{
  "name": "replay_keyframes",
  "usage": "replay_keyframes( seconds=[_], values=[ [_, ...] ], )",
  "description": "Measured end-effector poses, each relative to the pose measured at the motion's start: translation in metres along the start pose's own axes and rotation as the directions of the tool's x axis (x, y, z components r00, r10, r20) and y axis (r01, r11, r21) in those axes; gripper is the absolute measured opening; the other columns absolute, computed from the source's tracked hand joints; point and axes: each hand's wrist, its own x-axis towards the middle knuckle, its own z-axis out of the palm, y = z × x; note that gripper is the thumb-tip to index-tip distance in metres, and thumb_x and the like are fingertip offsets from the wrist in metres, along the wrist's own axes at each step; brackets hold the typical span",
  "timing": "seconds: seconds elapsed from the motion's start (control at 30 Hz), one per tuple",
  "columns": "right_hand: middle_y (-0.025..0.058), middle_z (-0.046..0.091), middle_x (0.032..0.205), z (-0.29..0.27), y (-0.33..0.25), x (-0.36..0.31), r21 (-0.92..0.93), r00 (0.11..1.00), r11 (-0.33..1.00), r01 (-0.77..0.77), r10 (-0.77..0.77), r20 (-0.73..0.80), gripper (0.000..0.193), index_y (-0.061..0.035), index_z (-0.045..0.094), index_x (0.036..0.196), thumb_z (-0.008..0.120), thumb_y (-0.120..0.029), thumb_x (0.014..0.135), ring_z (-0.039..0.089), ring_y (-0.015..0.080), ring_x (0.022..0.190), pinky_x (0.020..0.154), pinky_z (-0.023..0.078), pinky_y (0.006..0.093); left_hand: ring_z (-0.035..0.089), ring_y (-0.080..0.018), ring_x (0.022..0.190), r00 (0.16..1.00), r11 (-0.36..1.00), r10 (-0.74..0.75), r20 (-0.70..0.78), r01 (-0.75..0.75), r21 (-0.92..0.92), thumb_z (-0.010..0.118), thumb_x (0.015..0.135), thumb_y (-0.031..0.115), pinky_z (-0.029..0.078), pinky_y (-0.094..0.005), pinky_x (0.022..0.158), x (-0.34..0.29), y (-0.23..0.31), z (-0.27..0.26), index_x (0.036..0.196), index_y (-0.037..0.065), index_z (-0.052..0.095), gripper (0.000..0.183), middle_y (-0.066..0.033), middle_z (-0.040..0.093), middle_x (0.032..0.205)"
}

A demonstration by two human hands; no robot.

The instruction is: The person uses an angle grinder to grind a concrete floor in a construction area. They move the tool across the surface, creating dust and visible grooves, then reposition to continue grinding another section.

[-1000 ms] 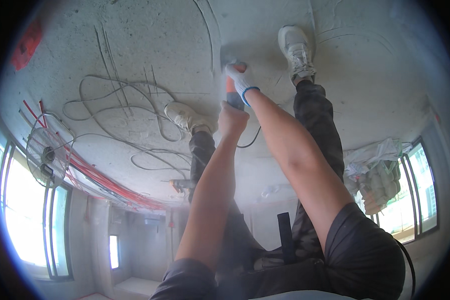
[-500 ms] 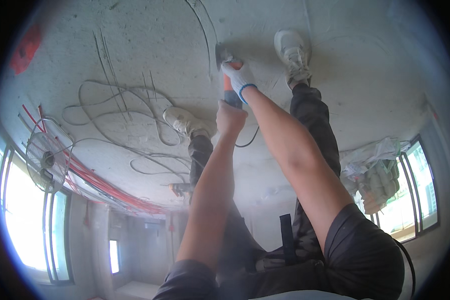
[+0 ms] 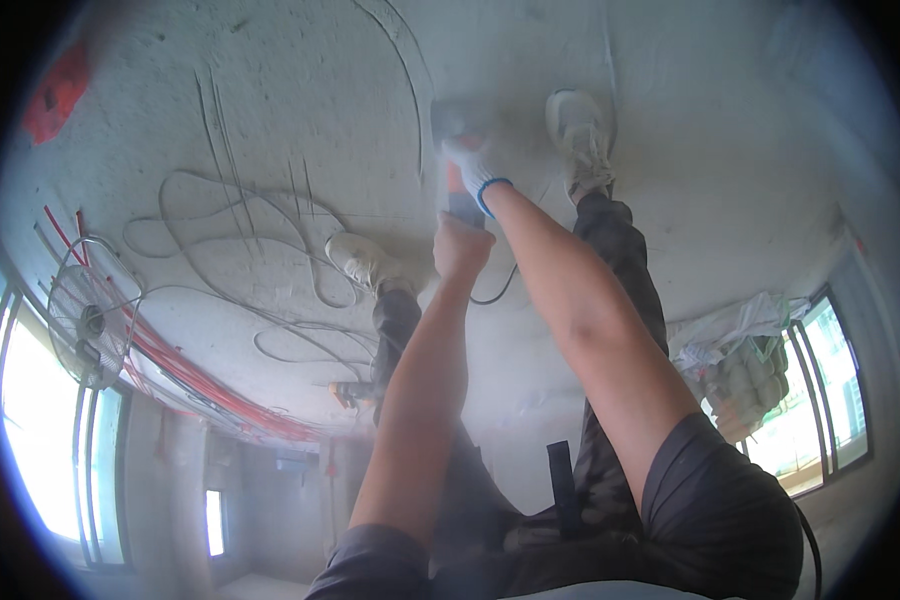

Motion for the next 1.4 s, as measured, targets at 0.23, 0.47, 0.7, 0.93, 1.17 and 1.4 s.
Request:
replay_keyframes(
  seconds=[0.23, 0.47, 0.7, 0.93, 1.17, 1.4],
  values=[
    [0.0045, 0.078, 0.096, 0.011, -0.043, -0.045, -0.068, 0.995, 0.996, 0.063, -0.068, -0.068, 0.033, -0.0087, 0.081, 0.104, 0.083, -0.038, 0.090, 0.070, 0.0191, 0.087, 0.082, 0.055, 0.0390, 0.069, -0.0462, 0.122, 0.998, 0.997, -0.053, -0.028, 0.052, -0.062, 0.081, 0.073, 0.019, 0.056, -0.0513, 0.104, 0.004, -0.001, -0.008, 0.130, -0.002, 0.055, 0.066, -0.0279, 0.072, 0.125],
    [0.0070, 0.078, 0.096, 0.000, -0.057, -0.048, -0.130, 0.994, 0.987, 0.094, -0.100, -0.042, 0.039, -0.0086, 0.081, 0.102, 0.085, -0.043, 0.087, 0.072, 0.0219, 0.089, 0.084, 0.056, 0.0393, 0.070, -0.0452, 0.120, 0.999, 0.995, -0.043, -0.025, 0.041, -0.090, 0.081, 0.072, 0.019, 0.056, -0.0505, 0.103, 0.000, 0.009, -0.010, 0.131, -0.002, 0.055, 0.067, -0.0274, 0.073, 0.123],
    [0.0110, 0.080, 0.104, 0.000, -0.064, -0.040, -0.193, 0.997, 0.979, 0.071, -0.077, -0.025, 0.045, -0.0078, 0.080, 0.109, 0.085, -0.046, 0.085, 0.075, 0.0264, 0.098, 0.089, 0.057, 0.0416, 0.072, -0.0457, 0.117, 0.999, 0.994, -0.030, -0.035, 0.026, -0.109, 0.081, 0.071, 0.020, 0.057, -0.0508, 0.101, 0.000, 0.014, -0.014, 0.129, -0.003, 0.055, 0.067, -0.0274, 0.073, 0.121],
    [0.0131, 0.078, 0.112, 0.000, -0.069, -0.038, -0.213, 0.999, 0.977, 0.024, -0.032, -0.038, 0.055, -0.0038, 0.076, 0.117, 0.085, -0.049, 0.086, 0.073, 0.0266, 0.103, 0.091, 0.056, 0.0418, 0.071, -0.0467, 0.117, 1.000, 0.993, -0.011, -0.024, 0.008, -0.115, 0.080, 0.072, 0.020, 0.056, -0.0509, 0.101, 0.000, 0.017, -0.016, 0.128, -0.003, 0.056, 0.066, -0.0284, 0.073, 0.120],
    [0.0111, 0.079, 0.104, 0.001, -0.083, -0.045, -0.239, 0.987, 0.964, 0.117, -0.141, -0.083, 0.046, -0.0058, 0.080, 0.105, 0.086, -0.047, 0.086, 0.074, 0.0250, 0.094, 0.085, 0.057, 0.0418, 0.070, -0.0469, 0.119, 0.999, 0.994, -0.005, -0.038, 0.001, -0.111, 0.079, 0.072, 0.019, 0.056, -0.0510, 0.101, 0.003, 0.022, -0.018, 0.128, -0.004, 0.055, 0.065, -0.0289, 0.073, 0.120],
    [0.0123, 0.079, 0.107, 0.003, -0.104, -0.047, -0.222, 0.993, 0.969, 0.106, -0.116, -0.034, 0.050, -0.0046, 0.079, 0.110, 0.086, -0.047, 0.086, 0.073, 0.0263, 0.098, 0.089, 0.057, 0.0420, 0.070, -0.0472, 0.118, 0.998, 0.988, 0.026, -0.052, -0.034, -0.154, 0.079, 0.072, 0.019, 0.055, -0.0516, 0.101, 0.005, 0.028, -0.023, 0.130, -0.005, 0.055, 0.067, -0.0294, 0.073, 0.119]
  ],
)
